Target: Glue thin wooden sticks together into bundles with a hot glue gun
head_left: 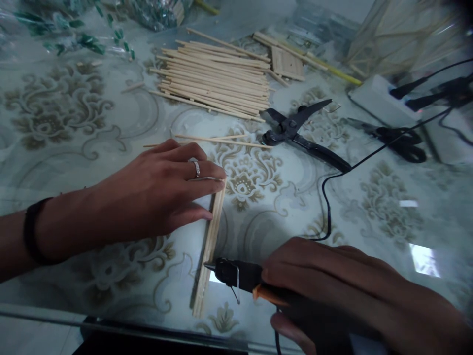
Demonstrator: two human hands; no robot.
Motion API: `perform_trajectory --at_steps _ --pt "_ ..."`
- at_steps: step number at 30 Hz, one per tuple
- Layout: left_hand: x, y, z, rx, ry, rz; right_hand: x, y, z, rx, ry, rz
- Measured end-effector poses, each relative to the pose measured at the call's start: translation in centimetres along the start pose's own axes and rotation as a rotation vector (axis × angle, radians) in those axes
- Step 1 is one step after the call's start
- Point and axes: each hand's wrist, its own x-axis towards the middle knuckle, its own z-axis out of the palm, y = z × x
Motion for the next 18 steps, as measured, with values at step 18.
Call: perform_trajectory --at_steps 18 --pt "0.1 0.0 0.2 -0.004 0.006 -0.009 0.7 -1.2 -0.4 0.106 0.132 0.078"
